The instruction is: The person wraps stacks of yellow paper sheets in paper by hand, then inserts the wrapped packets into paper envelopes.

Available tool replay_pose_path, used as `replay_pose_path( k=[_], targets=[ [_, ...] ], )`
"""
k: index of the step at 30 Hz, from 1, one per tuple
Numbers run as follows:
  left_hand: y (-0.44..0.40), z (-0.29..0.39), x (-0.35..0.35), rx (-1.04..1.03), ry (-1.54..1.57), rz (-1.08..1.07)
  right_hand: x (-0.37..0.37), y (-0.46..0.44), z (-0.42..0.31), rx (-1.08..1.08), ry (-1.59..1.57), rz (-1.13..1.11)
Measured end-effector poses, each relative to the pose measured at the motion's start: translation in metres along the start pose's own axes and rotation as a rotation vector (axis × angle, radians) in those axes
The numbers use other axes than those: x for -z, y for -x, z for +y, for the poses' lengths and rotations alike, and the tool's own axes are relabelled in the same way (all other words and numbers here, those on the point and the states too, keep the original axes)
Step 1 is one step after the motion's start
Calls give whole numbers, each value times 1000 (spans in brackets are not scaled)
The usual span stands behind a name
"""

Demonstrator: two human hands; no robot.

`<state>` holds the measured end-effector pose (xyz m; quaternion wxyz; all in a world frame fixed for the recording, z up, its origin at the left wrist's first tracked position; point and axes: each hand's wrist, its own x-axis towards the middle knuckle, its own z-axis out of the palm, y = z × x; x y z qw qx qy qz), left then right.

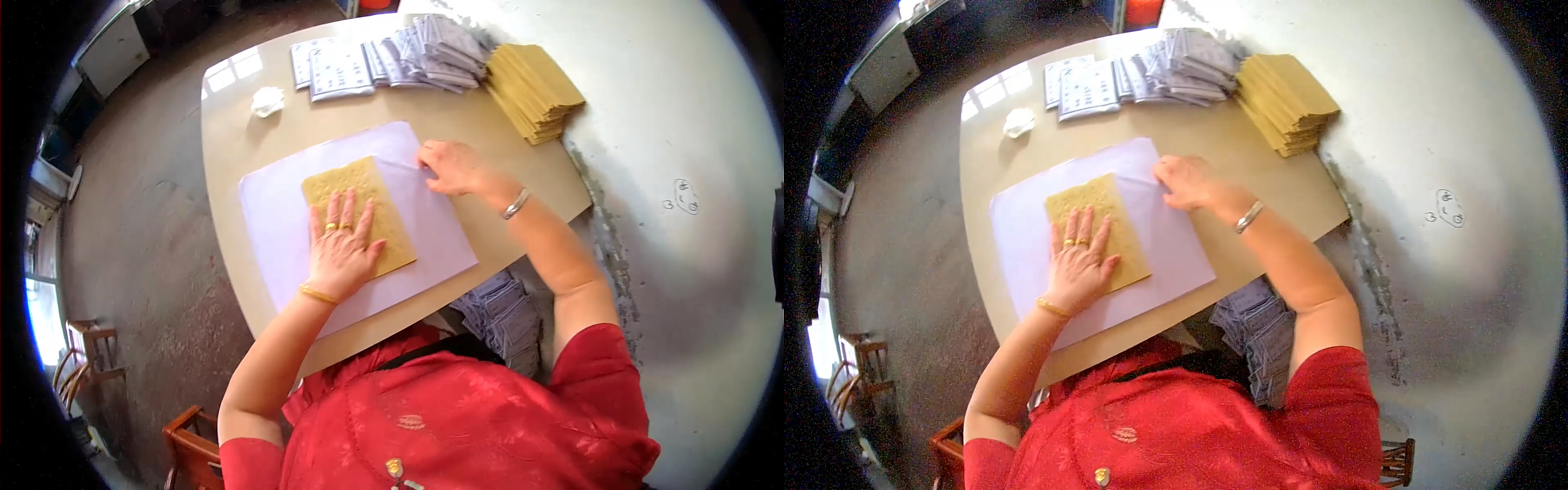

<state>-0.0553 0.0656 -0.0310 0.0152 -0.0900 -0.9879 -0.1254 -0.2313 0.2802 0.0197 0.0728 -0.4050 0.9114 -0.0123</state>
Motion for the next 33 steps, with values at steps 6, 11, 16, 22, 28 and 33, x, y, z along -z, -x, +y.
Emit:
replay_pose_path(
  k=[6, 11, 16, 22, 28, 33],
  targets=[
    [1, -3, -7, -10, 12, 26, -17, -2, -4, 30, 135, 6],
    [0, -2, -6, -4, 9, 23, -10, -2, -12, 2, 232, -65],
    [0, -2, -7, 3, 12, 23, 5, 5, -9, -24, 20, 36],
    [0, -2, -6, 4, 0, 17, 12, 7, -9, -73, 5, -152],
    [0, -2, -9, 2, 2, 30, 7, 3, -11, -96, 22, -209],
    [-1, -2, -11, 0, 2, 39, -11, 0, -4, -11, 186, -176]
  ],
)
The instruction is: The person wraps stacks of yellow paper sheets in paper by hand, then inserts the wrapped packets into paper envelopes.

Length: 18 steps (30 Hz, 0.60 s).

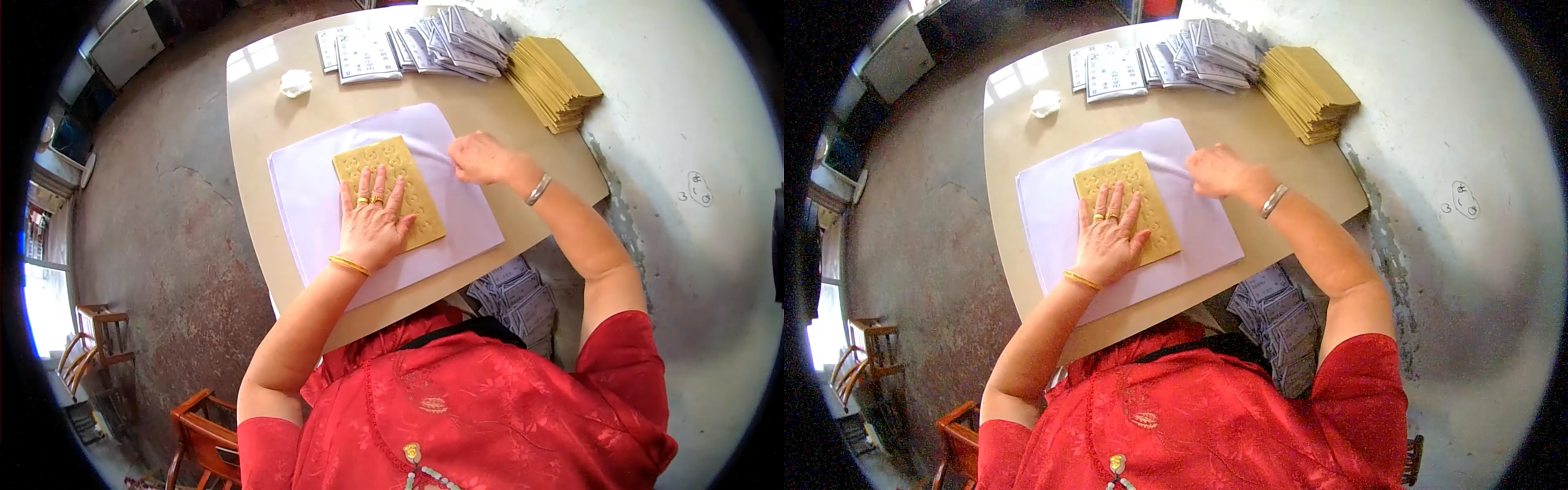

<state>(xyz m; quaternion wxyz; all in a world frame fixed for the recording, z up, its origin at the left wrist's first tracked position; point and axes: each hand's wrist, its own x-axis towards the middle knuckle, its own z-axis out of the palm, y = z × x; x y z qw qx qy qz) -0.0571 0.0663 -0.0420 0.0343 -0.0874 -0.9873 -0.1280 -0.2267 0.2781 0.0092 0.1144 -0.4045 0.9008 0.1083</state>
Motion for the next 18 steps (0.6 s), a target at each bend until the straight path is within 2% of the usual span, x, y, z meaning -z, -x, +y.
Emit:
replay_pose_path(
  k=[2, 8, 11, 14, 17, 18],
  targets=[
    [0, 0, 1, 3, 1, -2, 4, 8, -4, 52, -10, 82],
    [1, 1, 4, 3, 2, -8, 29, 34, -34, -167, -259, 318],
    [2, 0, 0, -7, 25, 35, 28, 44, -41, -371, -861, 394],
    [3, -1, -1, -12, 29, 44, -11, 39, -35, -328, -1269, 683],
    [3, 0, 4, -3, 12, -11, 0, 43, -37, -274, -1651, 298],
    [3, 0, 5, -2, 16, -10, -3, 41, -38, -249, -1615, 283]
  ],
)
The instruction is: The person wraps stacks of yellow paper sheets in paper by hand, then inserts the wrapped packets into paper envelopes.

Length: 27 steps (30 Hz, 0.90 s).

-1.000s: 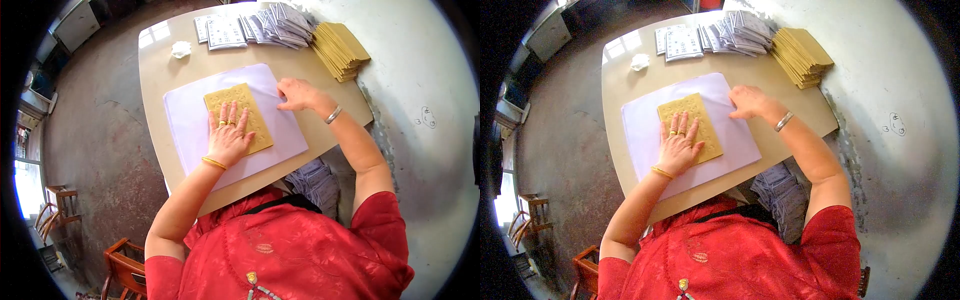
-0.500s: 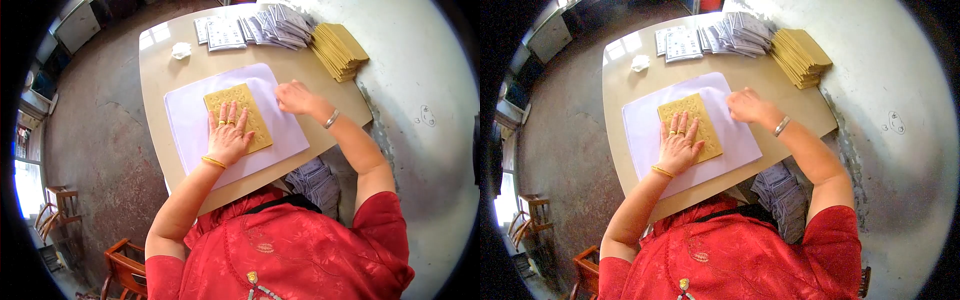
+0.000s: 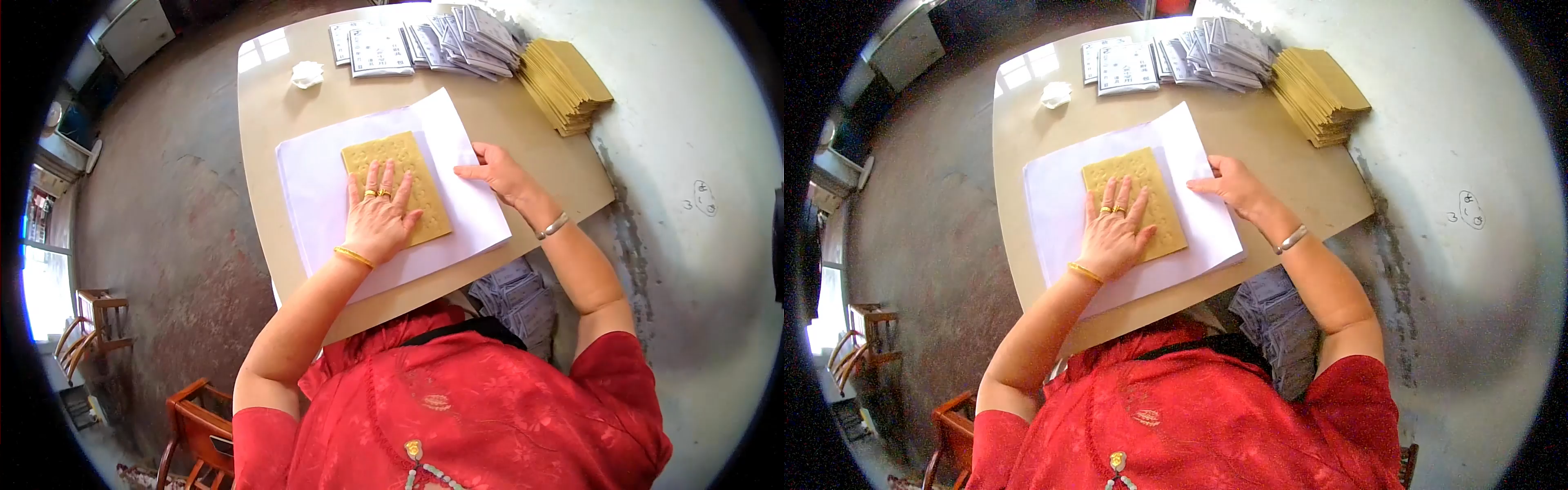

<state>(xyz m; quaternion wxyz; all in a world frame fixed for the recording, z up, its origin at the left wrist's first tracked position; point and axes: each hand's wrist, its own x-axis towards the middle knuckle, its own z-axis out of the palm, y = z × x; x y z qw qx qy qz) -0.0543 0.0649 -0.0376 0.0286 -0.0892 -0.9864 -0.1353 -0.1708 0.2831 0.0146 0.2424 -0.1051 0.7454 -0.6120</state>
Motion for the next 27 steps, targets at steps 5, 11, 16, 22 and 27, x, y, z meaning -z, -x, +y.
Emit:
replay_pose_path(
  k=[5, 11, 16, 22, 27],
  targets=[
    [0, -1, -1, -11, 22, 17, -29, -2, 4, 70, 279, -54],
    [-2, -5, 2, 1, 93, -6, -59, -7, 26, 269, 274, -125],
    [-3, -26, -1, 62, 657, 149, -63, 7, 24, 149, 151, -220],
    [1, -19, 3, -1, 369, 247, -77, 50, 30, 564, 560, -112],
    [1, -21, -5, -27, 185, 141, -70, 97, 38, 583, 562, -398]
  ],
)
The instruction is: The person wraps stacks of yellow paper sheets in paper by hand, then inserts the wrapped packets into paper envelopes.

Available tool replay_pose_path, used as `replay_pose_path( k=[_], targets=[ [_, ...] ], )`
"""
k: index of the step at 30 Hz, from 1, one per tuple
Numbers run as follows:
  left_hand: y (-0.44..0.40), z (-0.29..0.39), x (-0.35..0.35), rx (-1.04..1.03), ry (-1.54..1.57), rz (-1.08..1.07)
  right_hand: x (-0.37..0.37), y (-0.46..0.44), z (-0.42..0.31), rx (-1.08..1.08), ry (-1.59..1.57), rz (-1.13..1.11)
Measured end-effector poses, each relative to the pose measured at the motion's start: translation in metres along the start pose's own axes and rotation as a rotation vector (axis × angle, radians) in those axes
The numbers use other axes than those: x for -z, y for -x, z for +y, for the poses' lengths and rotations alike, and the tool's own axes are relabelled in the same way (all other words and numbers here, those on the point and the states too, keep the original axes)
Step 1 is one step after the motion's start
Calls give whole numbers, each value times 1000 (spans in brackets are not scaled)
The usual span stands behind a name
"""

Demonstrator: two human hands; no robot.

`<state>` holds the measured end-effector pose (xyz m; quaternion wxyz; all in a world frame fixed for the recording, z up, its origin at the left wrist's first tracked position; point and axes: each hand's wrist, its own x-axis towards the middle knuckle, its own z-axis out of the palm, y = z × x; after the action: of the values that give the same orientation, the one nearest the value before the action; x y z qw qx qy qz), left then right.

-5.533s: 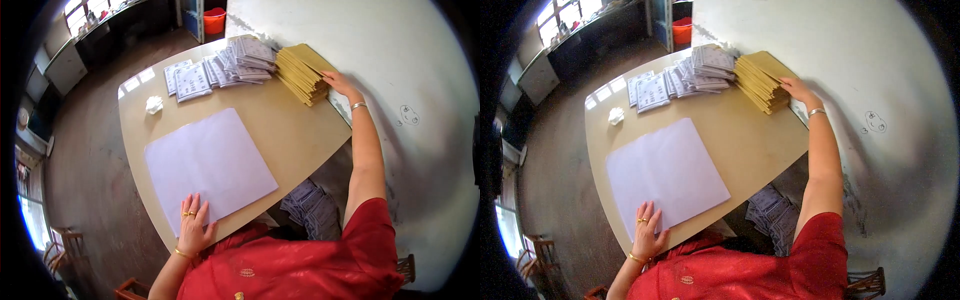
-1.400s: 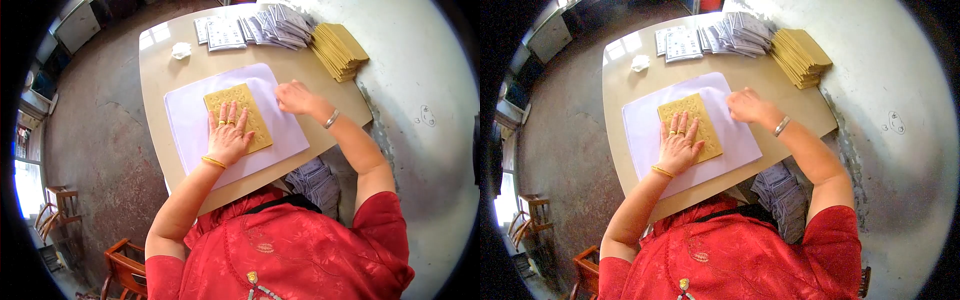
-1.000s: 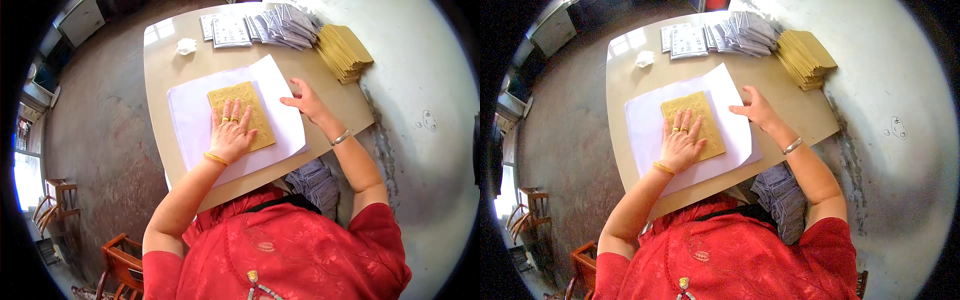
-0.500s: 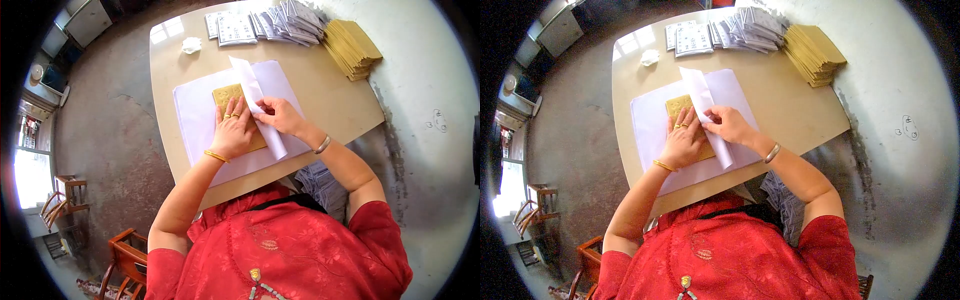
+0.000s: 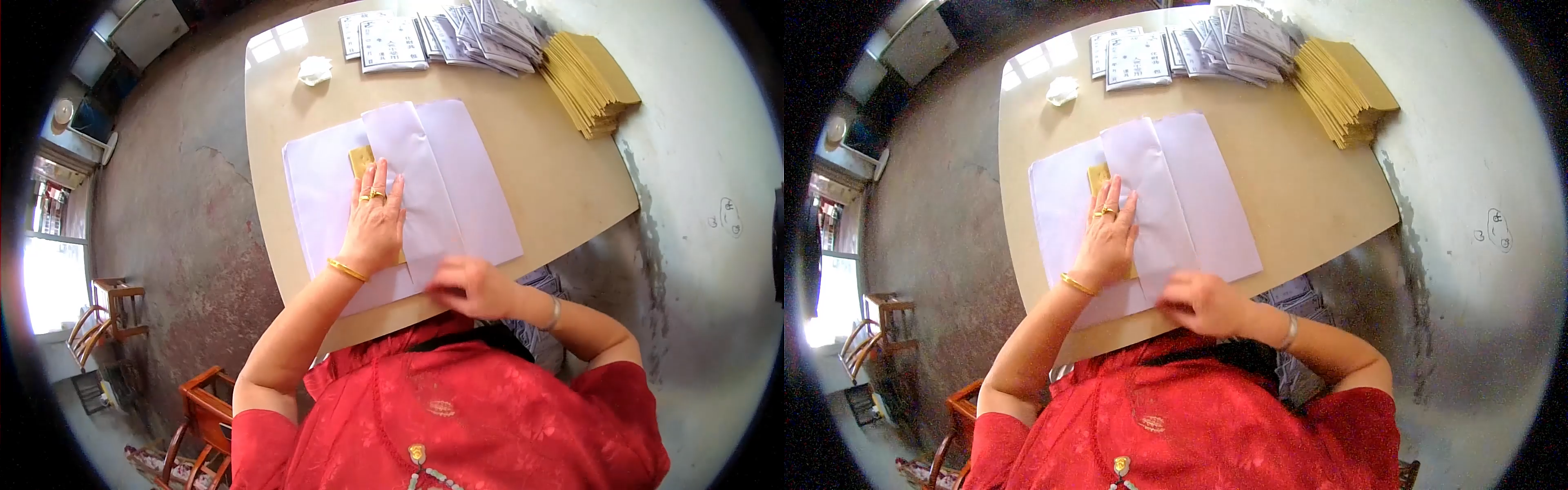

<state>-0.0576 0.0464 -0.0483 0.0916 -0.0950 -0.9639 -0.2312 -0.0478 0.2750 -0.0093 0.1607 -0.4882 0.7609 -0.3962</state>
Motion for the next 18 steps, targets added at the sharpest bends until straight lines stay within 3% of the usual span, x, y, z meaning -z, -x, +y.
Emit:
replay_pose_path(
  k=[1, 4, 5, 11, 13, 18],
  targets=[
    [0, -1, -2, -13, -32, 4, 12, 3, -11, -81, -121, -168],
    [0, -1, -2, -13, -60, -17, 40, -9, -14, -170, -211, -10],
    [1, 1, -2, 0, -53, -26, 44, -15, 3, -72, 43, 76],
    [-1, 1, -2, 14, -80, -55, 52, -96, 98, 29, 684, 138],
    [0, 5, 1, 20, -74, -59, 56, -134, 127, -82, 836, 123],
    [-1, 7, 3, 36, -65, -74, 79, -193, 145, -297, 811, 131]
  ],
)
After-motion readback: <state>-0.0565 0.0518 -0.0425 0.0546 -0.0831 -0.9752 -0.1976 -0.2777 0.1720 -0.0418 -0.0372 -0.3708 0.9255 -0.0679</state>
